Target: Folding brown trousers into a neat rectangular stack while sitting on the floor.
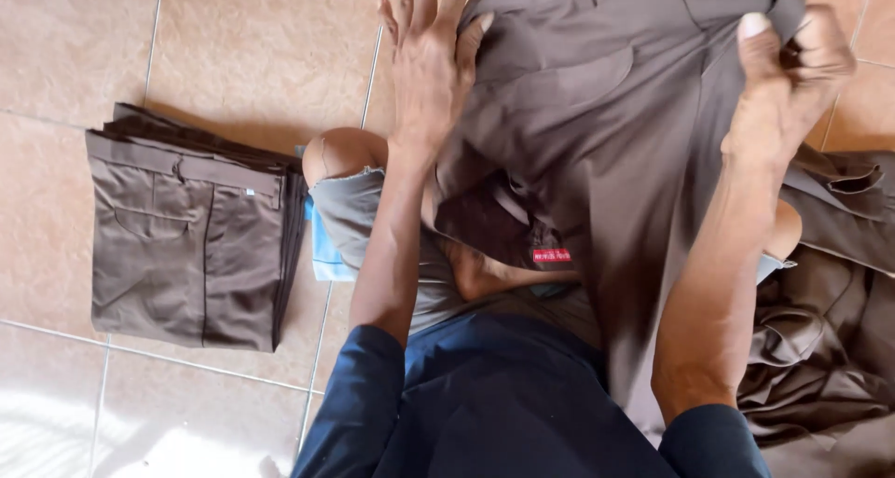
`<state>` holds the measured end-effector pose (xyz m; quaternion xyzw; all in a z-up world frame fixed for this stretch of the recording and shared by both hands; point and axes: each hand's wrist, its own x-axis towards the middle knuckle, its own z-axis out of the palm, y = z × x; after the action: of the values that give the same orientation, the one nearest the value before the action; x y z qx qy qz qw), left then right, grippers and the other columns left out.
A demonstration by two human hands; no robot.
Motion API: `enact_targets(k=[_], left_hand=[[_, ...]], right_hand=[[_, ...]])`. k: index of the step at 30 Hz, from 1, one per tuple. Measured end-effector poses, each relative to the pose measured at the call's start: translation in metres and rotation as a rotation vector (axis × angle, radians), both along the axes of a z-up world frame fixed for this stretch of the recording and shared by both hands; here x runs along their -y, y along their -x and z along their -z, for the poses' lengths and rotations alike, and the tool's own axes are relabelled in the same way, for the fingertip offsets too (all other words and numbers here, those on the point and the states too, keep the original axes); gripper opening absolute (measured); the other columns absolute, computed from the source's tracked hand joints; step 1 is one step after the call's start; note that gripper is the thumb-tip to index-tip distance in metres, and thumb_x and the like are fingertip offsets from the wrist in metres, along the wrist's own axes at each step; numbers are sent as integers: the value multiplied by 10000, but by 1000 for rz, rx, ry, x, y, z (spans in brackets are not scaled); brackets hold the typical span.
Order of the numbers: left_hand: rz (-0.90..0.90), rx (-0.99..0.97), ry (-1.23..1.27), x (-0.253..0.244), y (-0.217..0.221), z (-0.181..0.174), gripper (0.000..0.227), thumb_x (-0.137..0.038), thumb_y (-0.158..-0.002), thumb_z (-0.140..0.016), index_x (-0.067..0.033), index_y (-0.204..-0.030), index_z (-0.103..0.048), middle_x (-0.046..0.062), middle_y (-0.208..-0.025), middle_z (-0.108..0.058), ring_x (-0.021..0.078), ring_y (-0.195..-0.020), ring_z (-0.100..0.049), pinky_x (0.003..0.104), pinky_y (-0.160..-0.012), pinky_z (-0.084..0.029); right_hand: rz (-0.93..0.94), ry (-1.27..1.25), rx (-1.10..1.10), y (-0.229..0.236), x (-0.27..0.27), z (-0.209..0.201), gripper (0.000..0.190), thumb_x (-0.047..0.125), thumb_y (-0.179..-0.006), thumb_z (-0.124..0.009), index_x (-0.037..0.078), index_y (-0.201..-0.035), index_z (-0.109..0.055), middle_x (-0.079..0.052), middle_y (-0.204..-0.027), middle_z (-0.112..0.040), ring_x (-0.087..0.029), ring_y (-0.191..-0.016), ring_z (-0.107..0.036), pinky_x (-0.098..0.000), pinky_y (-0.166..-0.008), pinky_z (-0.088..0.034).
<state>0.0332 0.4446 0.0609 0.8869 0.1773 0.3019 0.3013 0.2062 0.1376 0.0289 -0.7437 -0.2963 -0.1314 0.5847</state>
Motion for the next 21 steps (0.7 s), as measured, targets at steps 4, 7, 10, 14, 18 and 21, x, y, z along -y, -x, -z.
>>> enact_targets(k=[4, 7, 10, 14, 18, 21], left_hand=[[380, -113, 117, 14, 18, 0, 945, -624, -897, -710, -57, -1562, -349, 34, -1112, -441, 180, -987, -450, 423, -849, -356], [647, -158, 558, 79, 35, 51, 1107, -539, -710, -833, 10, -1501, -285, 54, -909, -571, 155, -764, -556, 300, -676, -511], [438, 34, 859, 104, 48, 116, 539, -172, -690, -874, -63, -978, -431, 62, -872, -623, 157, -751, -553, 295, -659, -465], [-50, 218, 1149, 73, 79, 135, 203, -79, -693, -930, -112, -848, -804, 57, -746, -760, 130, -659, -712, 279, -655, -564], [-258, 340, 1105, 1, 127, 66, 210, -29, -696, -858, -104, -863, -756, 15, -776, -701, 105, -732, -660, 328, -785, -555], [-463, 472, 945, -56, 165, 82, 66, -114, -852, -770, -106, -916, -785, 63, -912, -723, 166, -909, -683, 330, -976, -517]], right_hand=[[62, 46, 7, 27, -56, -11, 493, -131, -1063, -781, 58, -898, -356, -17, -907, -331, -169, -827, -310, -324, -779, -348], [-163, 33, -72, 91, -121, -45, 295, -94, -1004, -759, 34, -915, -508, -11, -875, -497, -135, -767, -416, -285, -733, -430], [-450, 189, -121, 116, -149, -51, 322, -2, -957, -776, 36, -840, -478, -14, -793, -512, -123, -677, -415, -287, -619, -397], [-652, 262, -293, 115, -143, -38, 200, 44, -1050, -624, 41, -1236, -698, -162, -1069, -700, -335, -1049, -722, -494, -852, -606], [-440, 353, -74, 85, -115, 28, 149, 63, -1057, -673, 44, -1185, -747, -159, -1081, -736, -334, -1032, -716, -435, -871, -569], [-219, 429, -12, 67, -83, 77, 190, -10, -1046, -681, 81, -1192, -760, -140, -1079, -741, -317, -1039, -706, -411, -924, -560]])
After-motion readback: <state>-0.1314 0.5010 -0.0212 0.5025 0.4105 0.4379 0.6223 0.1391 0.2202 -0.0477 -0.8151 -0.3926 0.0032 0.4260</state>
